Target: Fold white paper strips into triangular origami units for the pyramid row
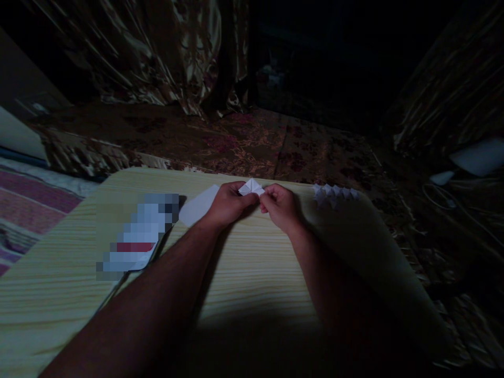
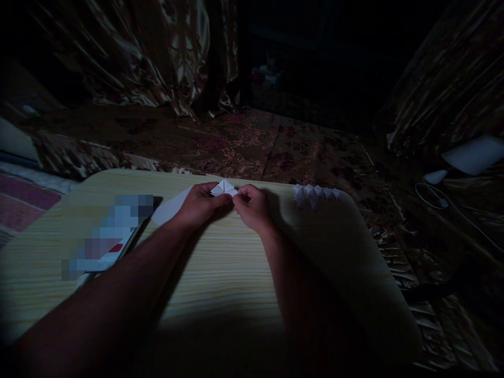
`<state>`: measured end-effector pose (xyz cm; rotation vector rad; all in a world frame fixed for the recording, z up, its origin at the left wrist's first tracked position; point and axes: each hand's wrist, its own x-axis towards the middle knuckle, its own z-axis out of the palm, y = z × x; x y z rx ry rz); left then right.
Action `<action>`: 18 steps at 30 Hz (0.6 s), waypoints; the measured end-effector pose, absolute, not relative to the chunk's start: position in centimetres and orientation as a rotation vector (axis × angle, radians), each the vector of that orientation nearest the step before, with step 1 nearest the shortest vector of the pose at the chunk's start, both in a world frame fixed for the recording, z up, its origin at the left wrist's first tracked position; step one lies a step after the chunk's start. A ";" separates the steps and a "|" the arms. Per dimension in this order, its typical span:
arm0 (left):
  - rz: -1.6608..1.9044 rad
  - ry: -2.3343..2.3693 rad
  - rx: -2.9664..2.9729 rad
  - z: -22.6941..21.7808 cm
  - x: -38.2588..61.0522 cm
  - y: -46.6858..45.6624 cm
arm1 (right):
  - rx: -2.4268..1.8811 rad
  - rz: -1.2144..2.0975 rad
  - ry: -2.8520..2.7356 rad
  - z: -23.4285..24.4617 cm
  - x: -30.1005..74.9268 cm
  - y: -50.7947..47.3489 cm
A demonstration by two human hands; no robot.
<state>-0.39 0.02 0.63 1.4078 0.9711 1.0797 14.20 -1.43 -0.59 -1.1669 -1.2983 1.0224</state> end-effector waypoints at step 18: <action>1.081 0.993 1.432 0.9 -0.5 -0.2 | -1.163 1.115 -1.225 0.0 14.6 -1.5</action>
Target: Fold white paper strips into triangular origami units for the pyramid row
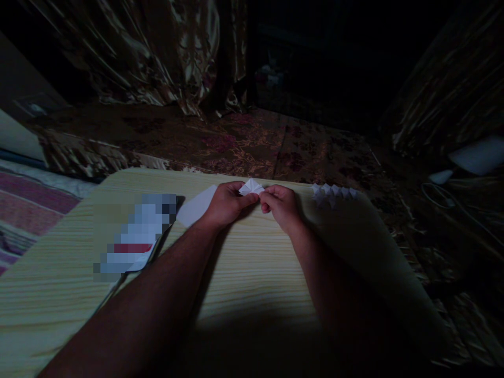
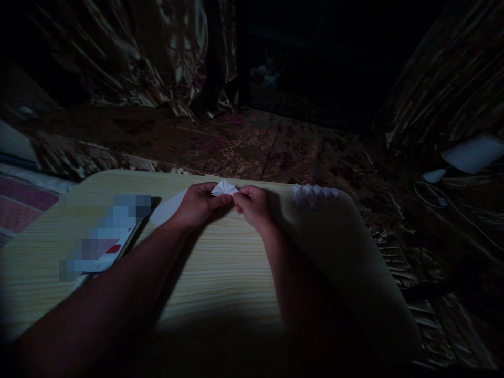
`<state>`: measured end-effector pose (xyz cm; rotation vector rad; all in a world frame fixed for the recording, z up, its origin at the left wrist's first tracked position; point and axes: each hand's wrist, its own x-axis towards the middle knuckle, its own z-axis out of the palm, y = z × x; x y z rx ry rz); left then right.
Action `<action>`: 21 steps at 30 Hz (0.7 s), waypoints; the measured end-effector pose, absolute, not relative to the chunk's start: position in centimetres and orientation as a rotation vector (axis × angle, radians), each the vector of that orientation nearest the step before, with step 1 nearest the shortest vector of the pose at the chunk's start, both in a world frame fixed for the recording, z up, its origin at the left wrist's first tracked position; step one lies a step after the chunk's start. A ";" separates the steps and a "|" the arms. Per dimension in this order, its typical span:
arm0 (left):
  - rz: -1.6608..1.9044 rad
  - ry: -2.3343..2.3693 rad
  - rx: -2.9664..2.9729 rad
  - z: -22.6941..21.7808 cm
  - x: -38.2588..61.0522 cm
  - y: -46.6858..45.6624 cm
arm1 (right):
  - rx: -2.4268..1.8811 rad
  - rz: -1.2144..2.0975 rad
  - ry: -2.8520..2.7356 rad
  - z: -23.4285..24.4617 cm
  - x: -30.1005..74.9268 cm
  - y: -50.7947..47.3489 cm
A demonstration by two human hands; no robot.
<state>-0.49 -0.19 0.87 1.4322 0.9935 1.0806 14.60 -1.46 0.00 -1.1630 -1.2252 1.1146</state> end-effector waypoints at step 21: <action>1.115 0.987 1.377 1.0 -0.4 -0.1 | -1.175 1.099 -1.245 -0.1 14.3 -1.7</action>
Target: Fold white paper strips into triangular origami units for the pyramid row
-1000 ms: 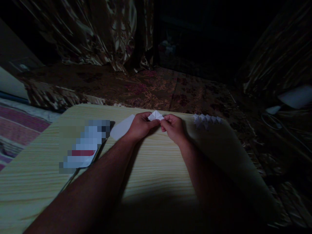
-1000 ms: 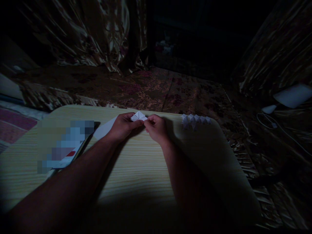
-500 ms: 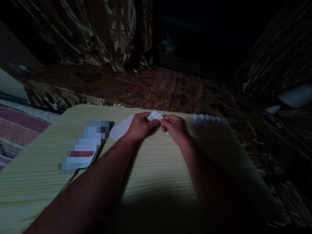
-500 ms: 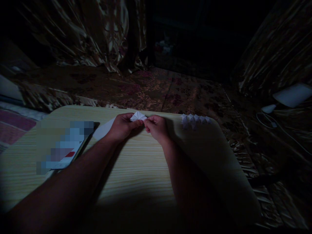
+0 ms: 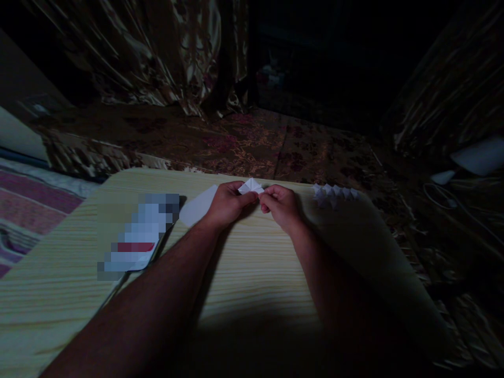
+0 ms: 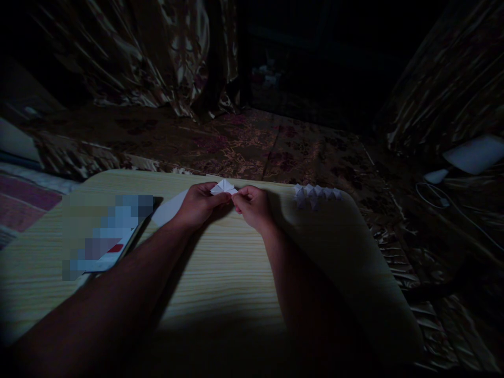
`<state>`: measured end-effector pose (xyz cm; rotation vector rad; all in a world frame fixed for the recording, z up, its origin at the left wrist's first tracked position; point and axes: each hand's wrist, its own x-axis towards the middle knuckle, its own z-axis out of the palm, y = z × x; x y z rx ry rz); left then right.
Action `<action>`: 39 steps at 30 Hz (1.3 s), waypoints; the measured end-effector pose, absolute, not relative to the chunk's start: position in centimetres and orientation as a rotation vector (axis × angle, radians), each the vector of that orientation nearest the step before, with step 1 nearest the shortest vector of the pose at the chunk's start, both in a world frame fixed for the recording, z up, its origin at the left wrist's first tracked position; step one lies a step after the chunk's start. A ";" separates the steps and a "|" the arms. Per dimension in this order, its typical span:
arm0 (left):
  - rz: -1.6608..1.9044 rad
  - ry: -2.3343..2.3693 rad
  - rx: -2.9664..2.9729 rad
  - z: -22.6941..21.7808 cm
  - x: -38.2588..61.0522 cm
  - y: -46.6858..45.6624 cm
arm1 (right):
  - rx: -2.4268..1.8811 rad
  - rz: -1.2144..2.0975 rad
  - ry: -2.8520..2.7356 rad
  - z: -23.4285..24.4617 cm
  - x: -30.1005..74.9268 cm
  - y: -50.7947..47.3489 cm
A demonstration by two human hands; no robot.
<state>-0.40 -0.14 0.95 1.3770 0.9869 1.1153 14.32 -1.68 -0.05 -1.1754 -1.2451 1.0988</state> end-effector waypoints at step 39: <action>1.091 0.984 1.384 0.4 -0.5 0.2 | -1.161 0.935 -1.333 -0.6 14.2 -1.5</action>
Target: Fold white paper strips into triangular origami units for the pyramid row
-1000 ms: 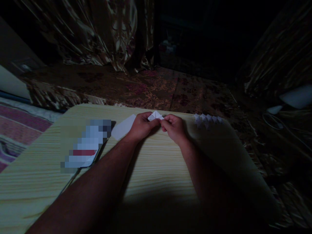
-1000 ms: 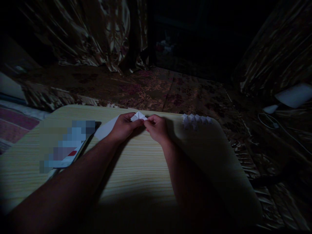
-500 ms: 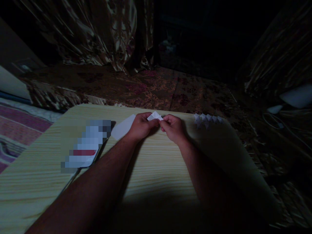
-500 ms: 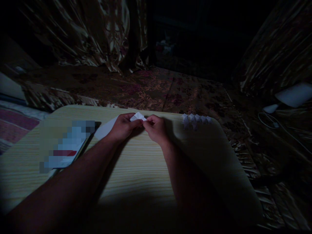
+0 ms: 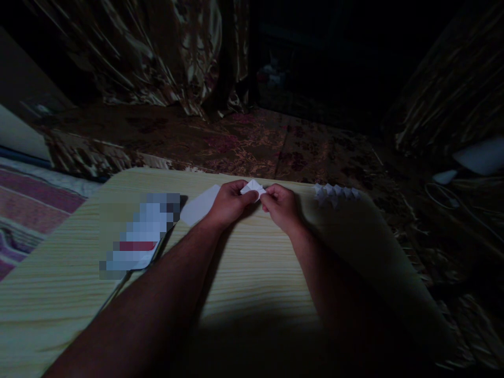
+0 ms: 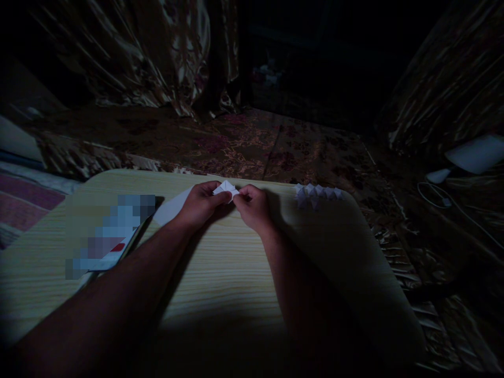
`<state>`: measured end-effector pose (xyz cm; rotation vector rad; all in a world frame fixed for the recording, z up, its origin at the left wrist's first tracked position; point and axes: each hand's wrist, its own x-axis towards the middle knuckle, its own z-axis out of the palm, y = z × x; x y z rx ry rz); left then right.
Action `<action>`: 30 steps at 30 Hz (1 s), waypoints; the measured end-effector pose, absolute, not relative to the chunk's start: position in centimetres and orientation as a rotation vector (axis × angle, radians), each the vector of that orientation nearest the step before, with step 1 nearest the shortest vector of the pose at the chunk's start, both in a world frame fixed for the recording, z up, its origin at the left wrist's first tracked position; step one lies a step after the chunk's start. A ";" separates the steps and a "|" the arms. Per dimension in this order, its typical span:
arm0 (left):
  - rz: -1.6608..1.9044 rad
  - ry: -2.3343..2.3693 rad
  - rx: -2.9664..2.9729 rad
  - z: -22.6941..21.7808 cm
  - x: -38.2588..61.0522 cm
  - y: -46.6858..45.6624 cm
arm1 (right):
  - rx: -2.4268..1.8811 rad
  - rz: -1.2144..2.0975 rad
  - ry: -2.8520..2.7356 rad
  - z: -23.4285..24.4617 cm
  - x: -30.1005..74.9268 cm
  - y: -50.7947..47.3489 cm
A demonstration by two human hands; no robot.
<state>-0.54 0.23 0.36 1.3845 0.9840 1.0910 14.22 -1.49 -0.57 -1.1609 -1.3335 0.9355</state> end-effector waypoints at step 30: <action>1.080 0.871 1.373 0.5 -0.6 0.2 | -1.194 0.987 -1.273 0.1 14.4 -1.6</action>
